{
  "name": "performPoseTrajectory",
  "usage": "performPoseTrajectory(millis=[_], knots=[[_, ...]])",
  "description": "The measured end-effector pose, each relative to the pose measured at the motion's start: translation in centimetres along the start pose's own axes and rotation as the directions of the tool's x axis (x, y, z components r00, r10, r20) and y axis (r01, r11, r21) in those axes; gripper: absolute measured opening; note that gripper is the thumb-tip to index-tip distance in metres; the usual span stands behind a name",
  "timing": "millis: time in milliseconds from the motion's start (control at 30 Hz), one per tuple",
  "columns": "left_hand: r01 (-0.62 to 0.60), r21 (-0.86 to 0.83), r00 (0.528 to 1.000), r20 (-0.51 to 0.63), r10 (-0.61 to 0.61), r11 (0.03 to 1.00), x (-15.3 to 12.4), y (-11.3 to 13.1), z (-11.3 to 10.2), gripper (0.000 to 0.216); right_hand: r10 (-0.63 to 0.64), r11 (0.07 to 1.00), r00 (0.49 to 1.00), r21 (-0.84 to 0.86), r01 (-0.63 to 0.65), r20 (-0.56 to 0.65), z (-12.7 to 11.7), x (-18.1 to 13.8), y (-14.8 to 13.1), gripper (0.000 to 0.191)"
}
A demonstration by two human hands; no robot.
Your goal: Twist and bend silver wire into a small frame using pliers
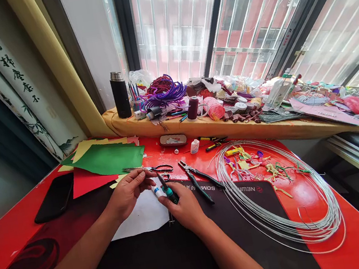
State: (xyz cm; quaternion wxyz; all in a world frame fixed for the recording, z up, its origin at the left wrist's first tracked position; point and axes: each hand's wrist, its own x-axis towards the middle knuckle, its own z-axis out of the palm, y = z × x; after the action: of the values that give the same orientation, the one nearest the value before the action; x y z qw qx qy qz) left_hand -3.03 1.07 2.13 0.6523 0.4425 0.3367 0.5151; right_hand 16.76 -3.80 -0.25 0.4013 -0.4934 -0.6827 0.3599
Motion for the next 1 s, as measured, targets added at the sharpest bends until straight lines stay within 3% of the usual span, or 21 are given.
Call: performPoseTrajectory(millis=[100,200,367,533,633,767,1000], knots=[[-0.105,0.188,0.99,-0.077,0.121,0.976,0.1,0.3,-0.2,0.039,0.118,0.97,0.992,0.208,-0.123,0.034,0.1,-0.1,-0.5,0.045],[-0.171,0.28,0.974,-0.095,0.205,0.945,-0.1,0.4,-0.2,0.042,0.19,0.864,0.97,0.443,-0.237,0.149,0.2,-0.2,-1.0,0.056],[-0.233,0.317,0.96,-0.074,0.269,0.92,-0.3,0.3,-0.2,0.031,0.17,0.728,0.916,0.581,-0.365,0.363,0.5,-0.6,-1.7,0.06],[-0.192,0.184,0.98,-0.011,0.197,0.964,0.0,0.4,-0.5,0.034,0.172,0.714,0.882,0.561,-0.418,0.439,0.7,-0.8,-2.1,0.064],[-0.049,0.038,0.996,0.078,0.046,0.998,0.0,0.8,-0.6,0.037,0.191,0.733,0.885,0.538,-0.416,0.424,0.6,-0.8,-2.1,0.065],[0.124,-0.028,0.975,0.19,-0.117,0.992,-0.1,1.3,-0.8,0.039,0.181,0.755,0.892,0.523,-0.395,0.414,0.4,-0.9,-2.3,0.064],[0.137,-0.076,0.966,0.231,-0.116,0.988,-0.2,1.6,-0.9,0.038,0.184,0.772,0.865,0.476,-0.422,0.467,0.5,-1.0,-2.3,0.065]])
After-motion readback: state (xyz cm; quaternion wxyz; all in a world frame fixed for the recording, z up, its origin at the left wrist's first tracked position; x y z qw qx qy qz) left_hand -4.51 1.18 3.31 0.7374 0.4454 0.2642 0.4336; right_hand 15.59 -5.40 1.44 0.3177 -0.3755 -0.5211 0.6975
